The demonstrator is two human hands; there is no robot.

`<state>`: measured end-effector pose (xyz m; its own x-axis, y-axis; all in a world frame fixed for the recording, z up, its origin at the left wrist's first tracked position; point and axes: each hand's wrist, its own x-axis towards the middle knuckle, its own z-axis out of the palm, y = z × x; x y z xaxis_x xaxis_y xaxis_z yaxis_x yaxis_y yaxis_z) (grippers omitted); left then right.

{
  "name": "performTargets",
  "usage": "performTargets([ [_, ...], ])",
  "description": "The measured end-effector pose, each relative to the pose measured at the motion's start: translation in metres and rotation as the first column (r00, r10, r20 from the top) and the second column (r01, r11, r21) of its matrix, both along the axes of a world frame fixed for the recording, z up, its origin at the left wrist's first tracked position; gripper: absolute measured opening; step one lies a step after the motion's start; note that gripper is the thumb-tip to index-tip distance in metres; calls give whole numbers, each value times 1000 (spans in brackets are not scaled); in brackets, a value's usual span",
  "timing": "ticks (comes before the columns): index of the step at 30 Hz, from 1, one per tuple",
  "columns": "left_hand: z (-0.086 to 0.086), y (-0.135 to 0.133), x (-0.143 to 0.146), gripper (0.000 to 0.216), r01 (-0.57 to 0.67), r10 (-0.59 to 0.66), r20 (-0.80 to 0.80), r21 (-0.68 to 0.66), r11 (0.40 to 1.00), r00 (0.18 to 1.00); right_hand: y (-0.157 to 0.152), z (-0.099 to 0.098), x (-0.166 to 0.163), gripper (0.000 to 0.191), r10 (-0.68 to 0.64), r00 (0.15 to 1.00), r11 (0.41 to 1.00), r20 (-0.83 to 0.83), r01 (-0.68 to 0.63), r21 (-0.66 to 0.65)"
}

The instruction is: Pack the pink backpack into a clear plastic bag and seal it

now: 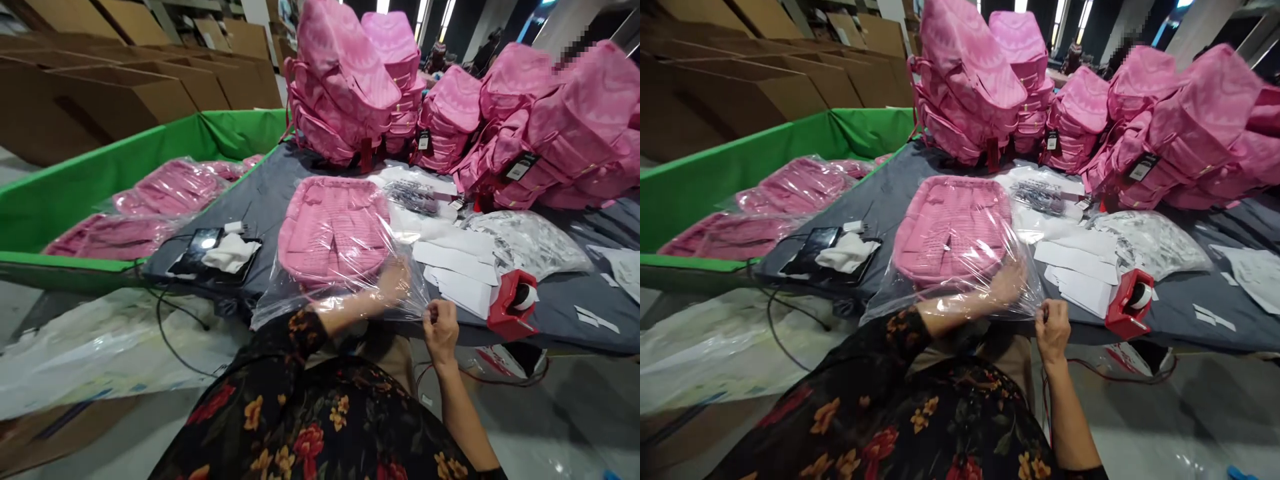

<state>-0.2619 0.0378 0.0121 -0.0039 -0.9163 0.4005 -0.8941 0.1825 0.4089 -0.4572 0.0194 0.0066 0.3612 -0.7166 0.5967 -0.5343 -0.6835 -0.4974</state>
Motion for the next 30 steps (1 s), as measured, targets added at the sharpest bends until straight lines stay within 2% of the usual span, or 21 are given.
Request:
performTargets([
  [2,-23,59,-10,22,175,-171,128,-24,984,977,1,-16,-1,9,-37,998,984,59,25,178],
  [3,-32,93,-10,23,254,-229,211,-96,963,950,5,-24,1,13,-53,994,953,99,21,302],
  [5,-45,160,4,31,295,-166,359,-343,892,919,18,-40,7,24,-89,978,825,190,-35,564],
  [6,-48,190,17,34,129,32,315,-477,869,948,26,-45,10,30,-109,966,743,236,-79,665],
  [7,-50,215,34,38,-60,231,242,-555,830,942,34,-49,12,35,-131,951,671,280,-123,731],
  [8,-51,235,51,43,-262,413,150,-571,778,898,41,-49,14,38,-153,934,625,321,-160,764],
  [9,-51,249,69,50,-441,556,67,-533,722,828,45,-47,16,40,-176,917,608,359,-186,772],
  [10,-51,257,84,60,-585,662,4,-463,666,750,46,-42,17,40,-200,897,619,395,-197,760],
  [12,-53,260,105,82,-766,790,-81,-320,557,608,40,-26,19,39,-243,853,687,462,-185,703],
  [13,-54,256,108,91,-808,820,-103,-274,521,564,34,-16,21,39,-252,836,728,487,-168,665],
  [14,-55,249,106,95,-821,828,-108,-251,513,550,27,-6,23,39,-251,828,765,502,-148,627],
  [15,-55,239,101,92,-806,814,-99,-248,537,572,20,4,27,39,-241,828,796,506,-130,591],
  [17,-53,216,87,74,-711,724,-44,-233,663,689,10,17,34,41,-211,848,828,486,-109,550],
  [19,-46,191,80,59,-586,600,0,-211,782,800,9,23,38,42,-189,871,815,454,-119,567],
  [21,-36,170,85,53,-511,523,9,-201,836,852,14,23,34,37,-174,884,780,434,-145,608],
  [24,-24,146,108,45,-496,511,7,-227,838,860,24,12,12,28,-159,900,757,406,-152,636],
  [27,-24,132,119,40,-531,552,4,-269,804,834,23,-7,-7,28,-147,941,754,303,-92,650],
  [29,-32,133,114,41,-533,554,-7,-285,797,833,18,-20,-9,25,-135,974,785,183,-7,620],
  [30,-39,138,109,40,-518,538,-14,-291,804,843,15,-26,-8,22,-146,983,826,110,60,561],
])
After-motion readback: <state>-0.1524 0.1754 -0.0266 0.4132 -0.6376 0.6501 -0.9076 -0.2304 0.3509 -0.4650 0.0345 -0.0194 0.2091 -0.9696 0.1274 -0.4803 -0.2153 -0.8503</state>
